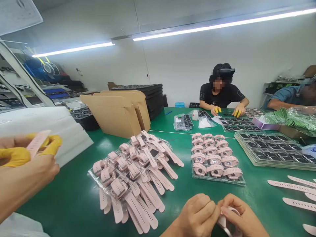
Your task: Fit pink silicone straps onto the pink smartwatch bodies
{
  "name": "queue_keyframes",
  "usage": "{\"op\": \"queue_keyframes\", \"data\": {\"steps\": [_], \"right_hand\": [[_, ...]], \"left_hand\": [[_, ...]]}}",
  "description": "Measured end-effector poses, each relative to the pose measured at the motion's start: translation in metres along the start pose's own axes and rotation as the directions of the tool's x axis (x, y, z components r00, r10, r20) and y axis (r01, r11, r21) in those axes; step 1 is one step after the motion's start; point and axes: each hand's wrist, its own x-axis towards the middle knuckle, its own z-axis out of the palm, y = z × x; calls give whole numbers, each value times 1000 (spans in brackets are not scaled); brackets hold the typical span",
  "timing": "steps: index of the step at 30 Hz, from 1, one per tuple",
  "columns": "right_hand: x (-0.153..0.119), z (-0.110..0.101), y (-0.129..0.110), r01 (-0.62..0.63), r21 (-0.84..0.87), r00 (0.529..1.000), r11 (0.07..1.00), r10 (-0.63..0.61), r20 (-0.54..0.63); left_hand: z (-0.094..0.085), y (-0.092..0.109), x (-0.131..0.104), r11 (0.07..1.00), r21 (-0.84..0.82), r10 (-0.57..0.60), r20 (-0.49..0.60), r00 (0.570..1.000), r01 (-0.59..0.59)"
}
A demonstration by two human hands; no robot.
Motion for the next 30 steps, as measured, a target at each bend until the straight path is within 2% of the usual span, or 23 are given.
{"op": "queue_keyframes", "data": {"steps": [3, 6, 8, 11, 16, 19, 21, 23, 27, 30], "right_hand": [[-1, 1, -2, -13, -80, 1000, 997, 14, 11], [-1, 2, 0, 30, -123, 999, 992, -32, -18], [0, 3, 3, 63, -125, 997, 990, -68, -39], [3, 6, 8, 77, -74, 993, 994, -83, -83], [6, 8, 12, 55, 70, 992, 996, -46, -114], [5, 7, 8, 63, 91, 993, 994, -53, -108], [5, 6, 3, 89, 2, 992, 996, -88, -87], [4, 4, -4, 110, -180, 992, 977, -120, -42], [3, 1, -15, 158, -577, 986, 801, -160, 47], [2, -3, -19, 167, -687, 979, 707, -200, 32]], "left_hand": [[-1, -1, 0, 999, -39, 13, 21, 1000, -12], [-3, -2, 0, 997, -73, -17, 84, 996, 23], [-3, -3, -1, 998, -64, -15, 55, 998, 18], [-2, -5, -1, 999, -36, 14, -19, 1000, -14], [-6, -7, -2, 1000, -8, 5, 2, 1000, -5], [-4, -9, -5, 1000, -23, -15, -20, 1000, 15], [-1, -11, -7, 998, -51, -47, -32, 998, 46], [1, -15, -9, 992, -81, -107, -68, 992, 101], [4, -23, -11, 956, -96, -287, -131, 949, 276], [7, -25, -13, 928, -124, -365, -113, 924, 351]]}}
